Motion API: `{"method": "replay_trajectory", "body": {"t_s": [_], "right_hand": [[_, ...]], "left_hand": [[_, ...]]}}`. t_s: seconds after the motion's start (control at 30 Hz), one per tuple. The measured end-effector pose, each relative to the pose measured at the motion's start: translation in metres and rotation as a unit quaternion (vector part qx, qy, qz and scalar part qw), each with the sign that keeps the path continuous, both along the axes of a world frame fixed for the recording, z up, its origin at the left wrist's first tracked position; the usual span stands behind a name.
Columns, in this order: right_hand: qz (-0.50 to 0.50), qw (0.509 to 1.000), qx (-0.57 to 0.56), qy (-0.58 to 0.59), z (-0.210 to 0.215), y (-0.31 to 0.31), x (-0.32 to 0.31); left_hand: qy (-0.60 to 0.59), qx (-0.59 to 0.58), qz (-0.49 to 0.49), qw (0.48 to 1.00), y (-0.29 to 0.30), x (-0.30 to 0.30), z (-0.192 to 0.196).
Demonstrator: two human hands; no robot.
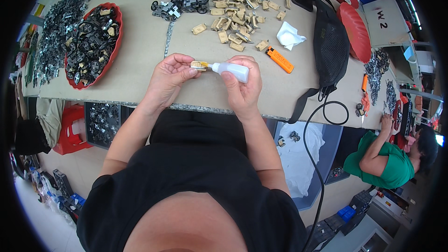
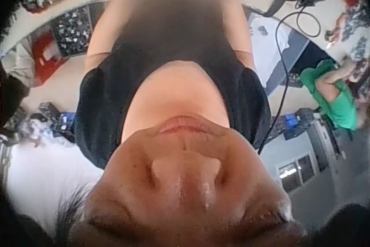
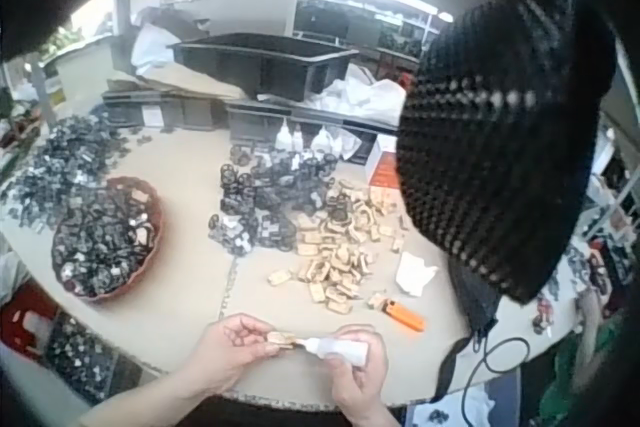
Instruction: Manually applying glue and assembling small plastic and metal components for an electronic device.
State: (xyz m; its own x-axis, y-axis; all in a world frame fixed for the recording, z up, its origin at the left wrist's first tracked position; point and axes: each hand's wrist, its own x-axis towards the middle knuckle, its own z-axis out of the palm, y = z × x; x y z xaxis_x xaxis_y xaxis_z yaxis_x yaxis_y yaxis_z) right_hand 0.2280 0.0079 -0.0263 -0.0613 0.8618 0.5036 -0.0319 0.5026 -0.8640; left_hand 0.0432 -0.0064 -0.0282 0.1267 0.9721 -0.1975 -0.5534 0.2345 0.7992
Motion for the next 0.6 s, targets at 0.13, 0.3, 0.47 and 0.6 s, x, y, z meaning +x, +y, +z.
{"method": "replay_trajectory", "body": {"t_s": [0.13,0.3,0.47,0.6], "right_hand": [[-0.018,0.999,0.015,-0.022,0.0027,-0.0023,-0.0009],[-0.021,0.999,0.016,-0.024,0.0005,-0.0013,0.0017],[-0.014,1.0,0.006,-0.012,0.0008,-0.0019,0.0014],[0.001,0.994,-0.058,0.094,-0.0007,-0.0026,0.0034]], "left_hand": [[-0.006,-0.001,0.003,1.0,-0.0001,-0.0001,0.0001],[-0.009,0.004,0.004,1.0,0.0002,0.0001,-0.0005],[-0.002,0.001,0.01,1.0,-0.0001,-0.0002,-0.0013],[-0.006,0.001,0.009,1.0,0.0001,-0.0003,0.0007]]}}
